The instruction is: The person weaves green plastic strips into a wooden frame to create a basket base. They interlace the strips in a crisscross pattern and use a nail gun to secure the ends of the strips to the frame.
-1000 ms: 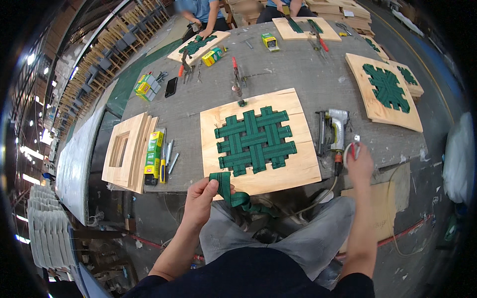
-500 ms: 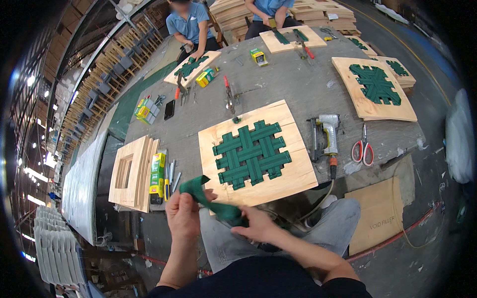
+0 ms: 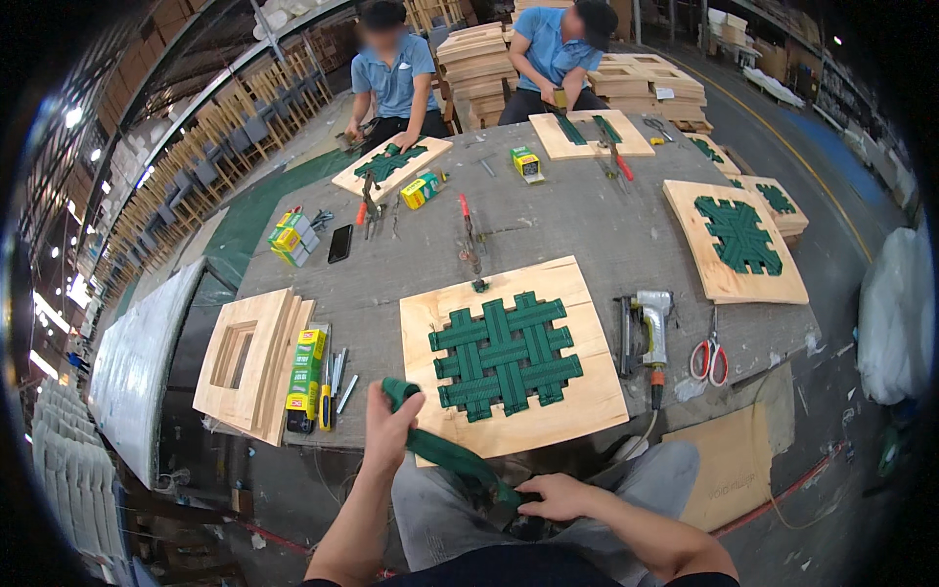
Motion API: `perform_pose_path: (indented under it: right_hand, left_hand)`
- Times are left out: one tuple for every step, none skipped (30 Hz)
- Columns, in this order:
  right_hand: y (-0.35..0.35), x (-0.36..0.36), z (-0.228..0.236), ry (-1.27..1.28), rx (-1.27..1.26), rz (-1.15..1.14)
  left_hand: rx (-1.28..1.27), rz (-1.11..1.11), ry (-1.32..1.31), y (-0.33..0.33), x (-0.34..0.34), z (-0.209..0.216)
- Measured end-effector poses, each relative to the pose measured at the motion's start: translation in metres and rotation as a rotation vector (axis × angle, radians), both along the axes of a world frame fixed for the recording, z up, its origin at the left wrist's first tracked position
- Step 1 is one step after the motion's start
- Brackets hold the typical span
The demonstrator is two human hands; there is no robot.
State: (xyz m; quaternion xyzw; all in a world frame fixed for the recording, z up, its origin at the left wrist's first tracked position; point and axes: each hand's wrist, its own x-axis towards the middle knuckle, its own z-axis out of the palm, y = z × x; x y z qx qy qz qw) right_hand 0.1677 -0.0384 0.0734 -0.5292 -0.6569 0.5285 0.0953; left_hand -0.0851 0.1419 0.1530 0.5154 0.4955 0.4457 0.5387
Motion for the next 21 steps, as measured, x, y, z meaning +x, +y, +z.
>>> perform_pose_path:
  right_hand:
    - [0.007, 0.010, 0.007, 0.055, -0.023, -0.038]
    - [0.016, 0.019, 0.015, 0.109, -0.039, -0.078]
    - [0.023, 0.034, 0.011, 0.227, -0.077, -0.191]
    - [0.039, 0.047, 0.020, 0.225, -0.076, -0.226]
    - [0.056, 0.060, 0.029, 0.204, -0.021, -0.264]
    - [0.079, 0.065, 0.040, 0.266, 0.009, -0.311]
    - [0.108, 0.069, 0.061, 0.236, 0.042, -0.296]
    - [0.133, 0.072, 0.073, 0.295, 0.099, -0.305]
    - [0.156, 0.077, 0.083, 0.315, 0.115, -0.336]
    - [0.179, 0.081, 0.091, 0.340, 0.131, -0.367]
    - [0.203, 0.081, 0.097, 0.320, 0.123, -0.398]
    - [0.232, 0.078, 0.105, 0.301, 0.126, -0.421]
    - [0.261, 0.077, 0.112, 0.285, 0.133, -0.443]
    - [0.288, 0.080, 0.110, 0.300, 0.158, -0.474]
    - [0.320, 0.081, 0.108, 0.318, 0.181, -0.500]
    - [0.356, 0.083, 0.102, 0.309, 0.253, -0.525]
    - [0.391, 0.084, 0.094, 0.301, 0.311, -0.549]
    - [0.427, 0.077, 0.090, 0.161, 0.384, -0.552]
    - [0.462, 0.071, 0.086, 0.019, 0.465, -0.552]
    - [0.492, 0.071, 0.073, -0.063, 0.571, -0.588]
    - [0.519, 0.077, 0.056, -0.157, 0.683, -0.637]
  left_hand:
    - [0.147, 0.005, 0.114, 0.021, 0.001, -0.021]
    - [0.300, 0.010, 0.229, 0.043, 0.002, -0.038]
    - [0.278, -0.029, 0.292, 0.059, 0.014, -0.041]
    - [0.261, -0.054, 0.370, 0.076, 0.022, -0.039]
    - [0.236, -0.123, 0.499, 0.090, 0.033, -0.033]
    - [0.251, -0.219, 0.520, 0.106, 0.034, -0.036]
    - [0.436, -0.278, 0.742, 0.118, 0.030, -0.045]
    - [0.620, -0.350, 0.954, 0.128, 0.031, -0.052]
    - [0.648, -0.388, 1.006, 0.130, 0.036, -0.059]
    - [0.675, -0.427, 1.061, 0.128, 0.040, -0.067]
    - [0.694, -0.458, 1.124, 0.125, 0.039, -0.074]
    - [0.677, -0.458, 1.116, 0.126, 0.038, -0.076]
    - [0.663, -0.455, 1.110, 0.128, 0.036, -0.075]
    - [0.649, -0.464, 1.094, 0.128, 0.038, -0.075]
    - [0.656, -0.462, 1.076, 0.130, 0.039, -0.075]
    - [0.659, -0.464, 1.062, 0.131, 0.039, -0.074]
    - [0.649, -0.470, 1.049, 0.129, 0.037, -0.075]
    - [0.620, -0.474, 1.084, 0.127, 0.032, -0.076]
    - [0.596, -0.475, 1.116, 0.130, 0.030, -0.075]
    - [0.583, -0.486, 1.132, 0.132, 0.032, -0.075]
    - [0.584, -0.506, 1.108, 0.135, 0.037, -0.077]
